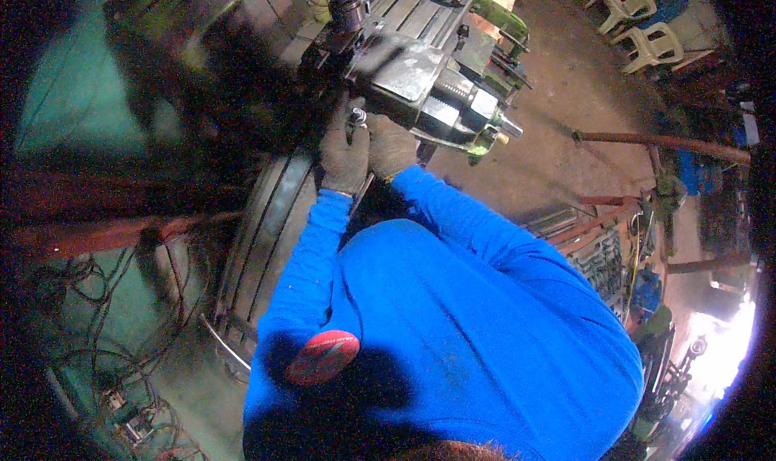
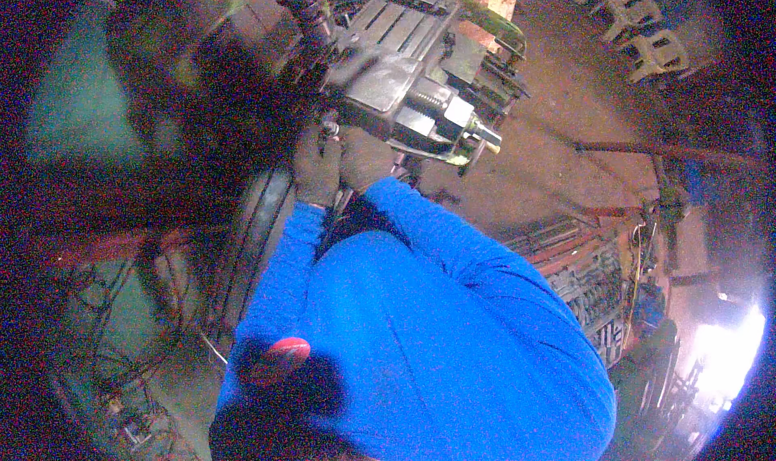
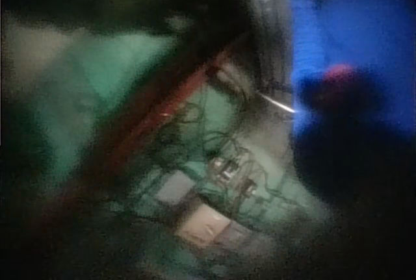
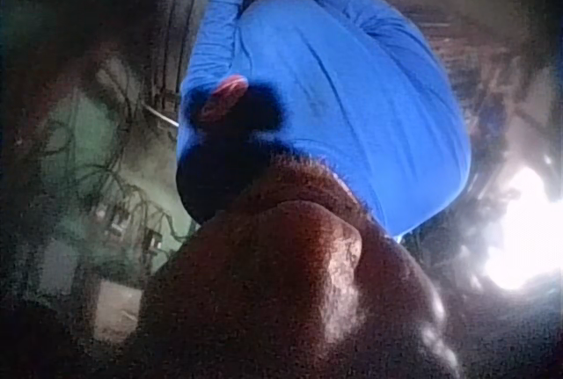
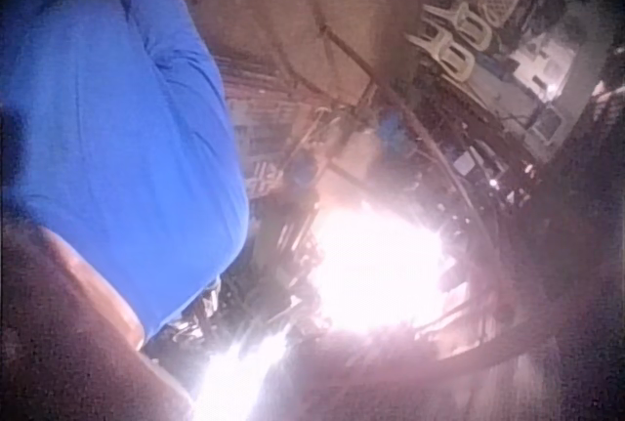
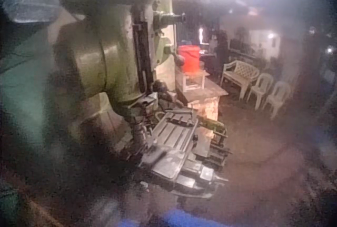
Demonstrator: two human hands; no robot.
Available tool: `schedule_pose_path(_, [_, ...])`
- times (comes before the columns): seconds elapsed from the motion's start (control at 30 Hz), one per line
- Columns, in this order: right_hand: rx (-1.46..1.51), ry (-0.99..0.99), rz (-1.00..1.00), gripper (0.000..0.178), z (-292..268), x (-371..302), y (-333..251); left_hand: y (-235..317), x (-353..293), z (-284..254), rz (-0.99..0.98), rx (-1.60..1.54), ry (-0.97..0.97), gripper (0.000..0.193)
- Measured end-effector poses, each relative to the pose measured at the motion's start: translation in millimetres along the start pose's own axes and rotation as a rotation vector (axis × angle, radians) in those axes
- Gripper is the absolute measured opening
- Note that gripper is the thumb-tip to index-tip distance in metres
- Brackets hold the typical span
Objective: The person assembles metal components on a workbench using a wrench and other hand tools. They tighten bolts and adjust parts on a metal frame, occasionally reaching for tools from a nearby tray.
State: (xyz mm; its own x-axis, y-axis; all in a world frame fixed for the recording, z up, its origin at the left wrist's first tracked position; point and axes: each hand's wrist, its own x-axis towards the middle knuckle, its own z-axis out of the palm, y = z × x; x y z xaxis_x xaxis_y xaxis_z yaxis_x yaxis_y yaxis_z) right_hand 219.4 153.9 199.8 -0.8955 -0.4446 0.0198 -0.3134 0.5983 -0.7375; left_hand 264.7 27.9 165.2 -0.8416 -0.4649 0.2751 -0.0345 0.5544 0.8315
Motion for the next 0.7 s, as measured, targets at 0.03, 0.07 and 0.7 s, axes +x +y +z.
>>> schedule_pose_path(0.03, [-0.04, 0.017, 0.026, 0.043, 13, 5, 16, 7, 3, 1, -0.089, -0.032, -0.031, 0.081])
schedule_pose_path(0.07, [-0.077, 0.025, 0.045, 0.044, 25, 7, 26, 16, 3, 1, -0.117, -0.013, -0.02, 0.081])
schedule_pose_path(0.7, [-0.078, -0.02, 0.064, 0.038, 8, 4, 9, 44, 5, -1, -0.158, -0.176, 0.018, 0.08])
